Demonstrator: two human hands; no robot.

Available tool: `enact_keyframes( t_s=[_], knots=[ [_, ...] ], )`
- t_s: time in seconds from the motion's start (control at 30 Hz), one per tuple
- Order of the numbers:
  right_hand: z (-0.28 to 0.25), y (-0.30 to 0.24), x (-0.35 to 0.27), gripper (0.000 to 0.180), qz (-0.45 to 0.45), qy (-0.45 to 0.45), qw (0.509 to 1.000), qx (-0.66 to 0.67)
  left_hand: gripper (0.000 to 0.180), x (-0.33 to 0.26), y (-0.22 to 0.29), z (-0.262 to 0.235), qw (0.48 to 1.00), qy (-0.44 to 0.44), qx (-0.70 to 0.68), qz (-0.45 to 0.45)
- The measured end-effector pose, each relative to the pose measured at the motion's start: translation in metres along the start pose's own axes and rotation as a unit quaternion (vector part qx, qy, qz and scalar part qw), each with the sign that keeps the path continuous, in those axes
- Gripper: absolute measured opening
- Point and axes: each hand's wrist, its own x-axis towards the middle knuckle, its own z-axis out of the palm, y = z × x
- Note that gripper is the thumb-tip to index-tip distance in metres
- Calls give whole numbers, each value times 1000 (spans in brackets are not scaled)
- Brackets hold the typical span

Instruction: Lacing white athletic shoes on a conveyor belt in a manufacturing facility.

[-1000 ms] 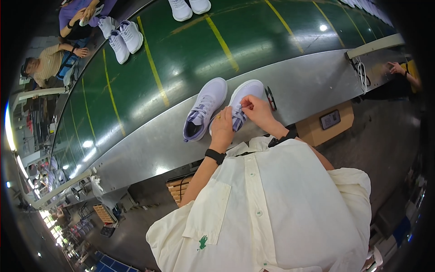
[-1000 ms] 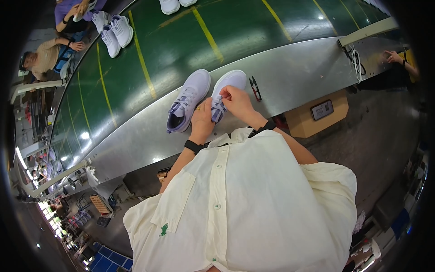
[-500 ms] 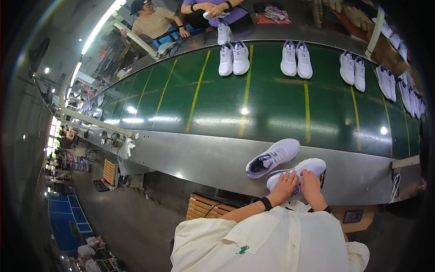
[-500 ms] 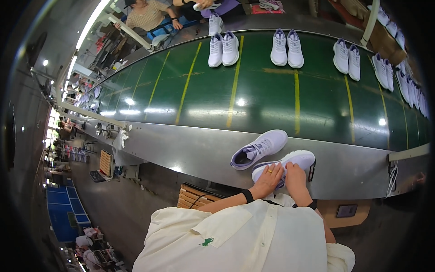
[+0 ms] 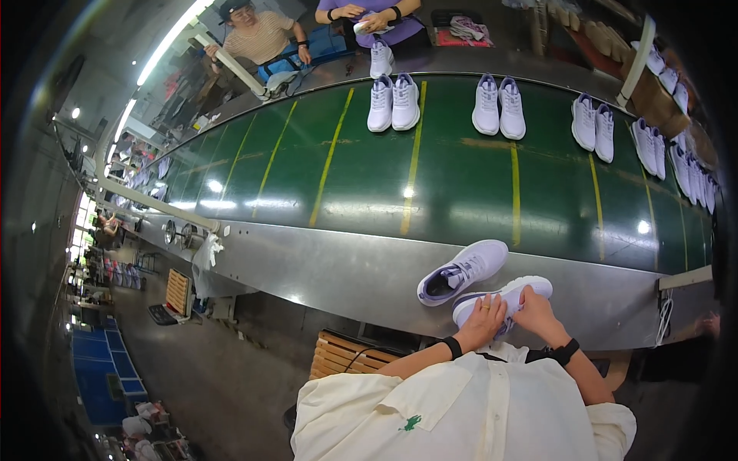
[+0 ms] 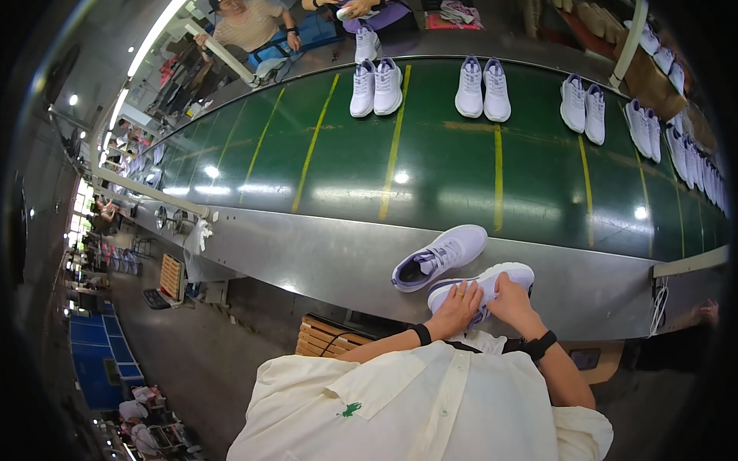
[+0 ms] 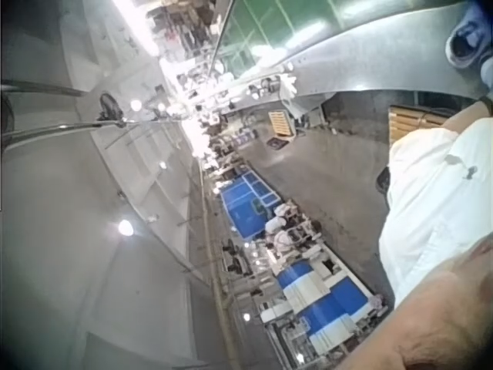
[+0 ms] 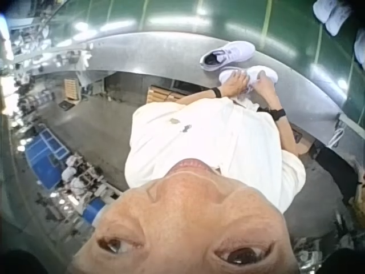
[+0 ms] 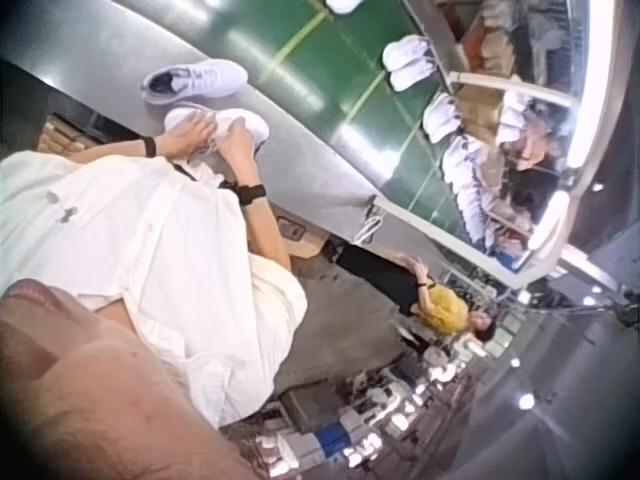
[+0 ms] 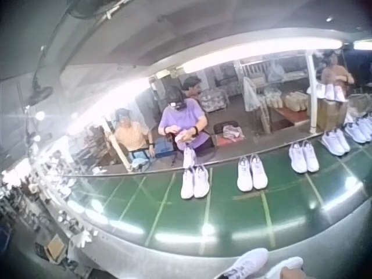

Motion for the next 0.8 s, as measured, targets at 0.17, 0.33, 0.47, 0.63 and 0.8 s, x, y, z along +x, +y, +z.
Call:
enact_keyframes(
  t_s=[0.17,0.33,0.47,0.63,0.8],
  knots=[
    [2,18,15,23,-28,148,975,166,43,15,-19,-5,992,-63,-101,-41],
    [33,29,3,23,16,165,964,208,49,14,-23,3,943,-62,-250,-213],
    [59,21,-12,36,26,188,954,230,58,28,-20,-17,921,-112,-286,-241],
    [66,15,-30,58,65,139,957,246,62,28,-25,-13,938,-92,-268,-199],
    [71,0,-33,71,62,147,979,127,65,25,-20,-10,938,-101,-279,-178]
  ],
)
